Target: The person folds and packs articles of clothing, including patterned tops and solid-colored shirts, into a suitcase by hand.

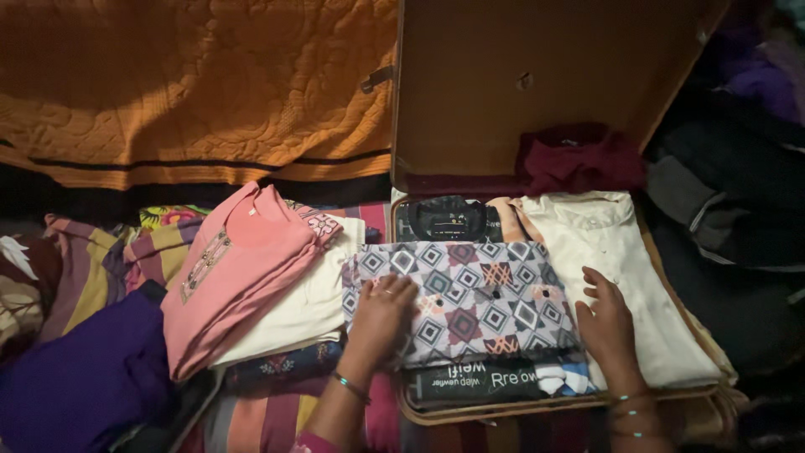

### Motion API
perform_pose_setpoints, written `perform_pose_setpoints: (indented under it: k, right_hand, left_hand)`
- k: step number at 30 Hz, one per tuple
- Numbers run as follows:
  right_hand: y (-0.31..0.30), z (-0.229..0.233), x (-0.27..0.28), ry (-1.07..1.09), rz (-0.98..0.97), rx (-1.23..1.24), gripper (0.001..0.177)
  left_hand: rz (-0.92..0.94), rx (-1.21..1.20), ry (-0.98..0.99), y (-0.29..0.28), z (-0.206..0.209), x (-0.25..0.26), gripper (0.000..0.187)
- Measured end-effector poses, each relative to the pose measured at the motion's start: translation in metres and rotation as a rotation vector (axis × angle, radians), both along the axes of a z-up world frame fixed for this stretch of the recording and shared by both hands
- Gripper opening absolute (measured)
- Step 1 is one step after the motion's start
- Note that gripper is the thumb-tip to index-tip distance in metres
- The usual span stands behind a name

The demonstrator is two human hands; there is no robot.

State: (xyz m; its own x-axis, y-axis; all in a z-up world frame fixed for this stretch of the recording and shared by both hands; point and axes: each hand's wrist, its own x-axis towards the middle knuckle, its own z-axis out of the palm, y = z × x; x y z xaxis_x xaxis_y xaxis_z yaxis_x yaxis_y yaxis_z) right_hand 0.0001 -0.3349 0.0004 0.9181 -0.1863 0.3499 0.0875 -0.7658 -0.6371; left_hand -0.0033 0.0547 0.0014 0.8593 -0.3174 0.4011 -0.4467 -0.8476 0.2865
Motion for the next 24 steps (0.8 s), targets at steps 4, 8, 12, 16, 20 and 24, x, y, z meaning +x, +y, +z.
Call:
perform_pose_setpoints:
  k: [4, 8, 12, 16, 20, 24]
  right_hand:
    - [0.019, 0.008, -0.025, -0.038, 0.053, 0.179, 0.053]
    - [0.034, 0.003, -0.033, 0.163, 0.004, 0.19, 0.052]
    - [0.037, -0.012, -0.03, 0.009, 0.152, 0.08, 0.051]
    - [0.039, -0.02, -0.019, -0.032, 0.226, -0.01, 0.05]
    - [0.039, -0.022, -0.009, 0.02, 0.193, -0.081, 0.048]
    - [0.039, -0.027, -0.004, 0.051, 0.15, -0.054, 0.044]
  left_hand:
    - [0.04, -0.24, 0.093, 0.035, 0.009, 0.009, 0.017]
    - [0.37, -0.408, 0.064, 0.071, -0.006, 0.012, 0.028]
    - [0.466, -0.623, 0.305, 0.094, -0.031, 0.024, 0.022]
    - [0.385, -0.698, 0.405, 0.089, -0.047, 0.03, 0.023]
    - [0.353, -0.746, 0.331, 0.073, -0.054, 0.03, 0.03]
    - [0.21, -0.943, 0.344, 0.074, -0.053, 0.037, 0.03]
